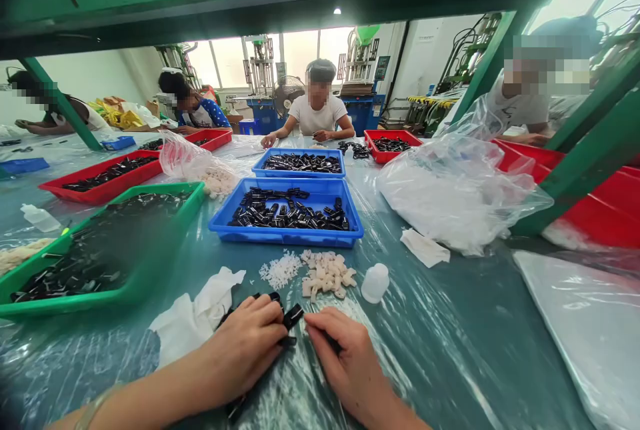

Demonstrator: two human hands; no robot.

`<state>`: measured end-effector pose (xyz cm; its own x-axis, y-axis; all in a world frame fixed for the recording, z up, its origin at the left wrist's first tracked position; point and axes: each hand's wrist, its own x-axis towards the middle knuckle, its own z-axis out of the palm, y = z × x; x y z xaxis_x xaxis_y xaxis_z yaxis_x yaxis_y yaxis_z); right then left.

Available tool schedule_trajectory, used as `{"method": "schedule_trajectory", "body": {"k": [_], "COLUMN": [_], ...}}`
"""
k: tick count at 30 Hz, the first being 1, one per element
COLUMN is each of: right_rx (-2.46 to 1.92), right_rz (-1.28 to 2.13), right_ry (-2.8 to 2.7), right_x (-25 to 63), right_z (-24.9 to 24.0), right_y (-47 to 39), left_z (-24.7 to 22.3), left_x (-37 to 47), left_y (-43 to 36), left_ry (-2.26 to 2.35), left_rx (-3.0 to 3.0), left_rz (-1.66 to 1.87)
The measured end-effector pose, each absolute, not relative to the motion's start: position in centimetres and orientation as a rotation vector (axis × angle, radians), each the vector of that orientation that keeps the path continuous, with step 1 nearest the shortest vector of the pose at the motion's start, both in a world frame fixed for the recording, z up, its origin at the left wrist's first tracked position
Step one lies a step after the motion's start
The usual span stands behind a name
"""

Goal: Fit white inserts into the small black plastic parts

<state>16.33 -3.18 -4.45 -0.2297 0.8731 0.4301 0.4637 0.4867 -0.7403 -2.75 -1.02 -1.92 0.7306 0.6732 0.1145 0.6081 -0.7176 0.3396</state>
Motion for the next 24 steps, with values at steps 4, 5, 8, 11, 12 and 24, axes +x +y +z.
{"method": "schedule_trajectory", "body": {"k": [4, 5, 8, 11, 12, 24], "right_rx": [-1.130, -1.129, -1.122, -1.095, -1.089, -1.057], "right_rz": [0.591, 0.590, 0.589, 0.618, 0.630, 0.648], "right_ry": [-1.831, -1.830, -1.842, -1.868, -1.874, -1.956], "right_x": [16.4, 16.4, 16.4, 16.4, 16.4, 16.0], "right_z": [-4.4, -4.4, -4.5, -4.7, -4.8, -5.4], "right_y": [-2.9, -2.9, -2.8, -2.9, -2.9, -2.9], "left_z": [0.2, 0.5, 0.3, -0.5, -0.8, -2.2], "left_x": [-2.3, -2.0, -1.1, -0.6, -0.6, -1.2], "left_y": [0.1, 0.3, 0.8, 0.7, 0.6, 0.3], "left_ry": [1.049, 1.007, 0.837, 0.777, 0.777, 0.788], "left_rx": [1.636, 1.415, 1.028, 0.890, 0.862, 0.722], "left_rz": [0.509, 0.526, 0.613, 0.652, 0.656, 0.631]}}
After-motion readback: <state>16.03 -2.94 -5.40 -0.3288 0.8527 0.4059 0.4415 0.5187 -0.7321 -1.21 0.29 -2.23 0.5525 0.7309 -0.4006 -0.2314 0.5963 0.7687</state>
